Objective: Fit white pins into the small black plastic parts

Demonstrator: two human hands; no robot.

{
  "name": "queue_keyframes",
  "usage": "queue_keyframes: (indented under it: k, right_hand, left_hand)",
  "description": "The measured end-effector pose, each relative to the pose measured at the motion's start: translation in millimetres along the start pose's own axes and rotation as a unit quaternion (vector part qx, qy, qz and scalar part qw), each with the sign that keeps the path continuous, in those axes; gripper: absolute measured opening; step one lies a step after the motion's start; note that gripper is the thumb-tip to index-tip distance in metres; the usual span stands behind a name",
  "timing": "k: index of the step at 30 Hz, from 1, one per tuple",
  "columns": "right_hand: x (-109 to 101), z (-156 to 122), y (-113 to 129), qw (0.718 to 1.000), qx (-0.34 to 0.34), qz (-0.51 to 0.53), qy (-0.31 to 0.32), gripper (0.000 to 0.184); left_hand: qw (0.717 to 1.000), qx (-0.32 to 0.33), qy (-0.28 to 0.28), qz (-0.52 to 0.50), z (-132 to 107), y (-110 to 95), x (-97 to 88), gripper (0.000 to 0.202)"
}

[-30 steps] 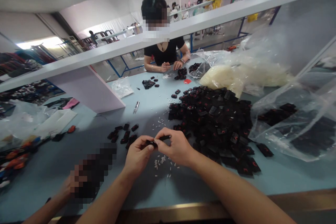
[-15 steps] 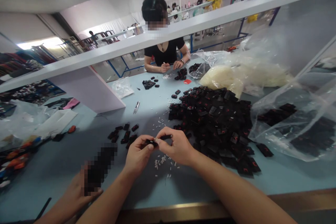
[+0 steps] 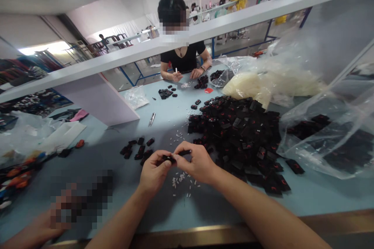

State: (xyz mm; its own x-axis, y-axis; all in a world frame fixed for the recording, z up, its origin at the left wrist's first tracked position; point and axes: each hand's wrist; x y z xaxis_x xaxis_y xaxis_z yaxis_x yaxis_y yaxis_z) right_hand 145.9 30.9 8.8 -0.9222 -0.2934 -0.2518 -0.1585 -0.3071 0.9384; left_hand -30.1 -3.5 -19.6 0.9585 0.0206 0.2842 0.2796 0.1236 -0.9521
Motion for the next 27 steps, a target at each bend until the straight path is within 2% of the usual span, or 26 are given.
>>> queue_keyframes:
  k: [27]
  right_hand:
    - [3.7,-2.0,-5.4,1.0,-0.02,-0.01,0.002,0.011]
  left_hand:
    - [1.0,-0.001,0.001,0.016,-1.7,-2.0,1.7,0.022]
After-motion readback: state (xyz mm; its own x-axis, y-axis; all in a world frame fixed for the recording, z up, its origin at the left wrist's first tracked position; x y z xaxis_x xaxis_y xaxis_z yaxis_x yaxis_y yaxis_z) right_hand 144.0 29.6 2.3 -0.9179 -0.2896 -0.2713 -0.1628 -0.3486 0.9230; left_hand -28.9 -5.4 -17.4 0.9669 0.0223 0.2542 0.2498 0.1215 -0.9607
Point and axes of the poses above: each hand's wrist, its own z-axis towards the middle knuckle, its own x-axis out of the palm, y = z × x, and after that the axes turned 9 degrees about x, right-handed
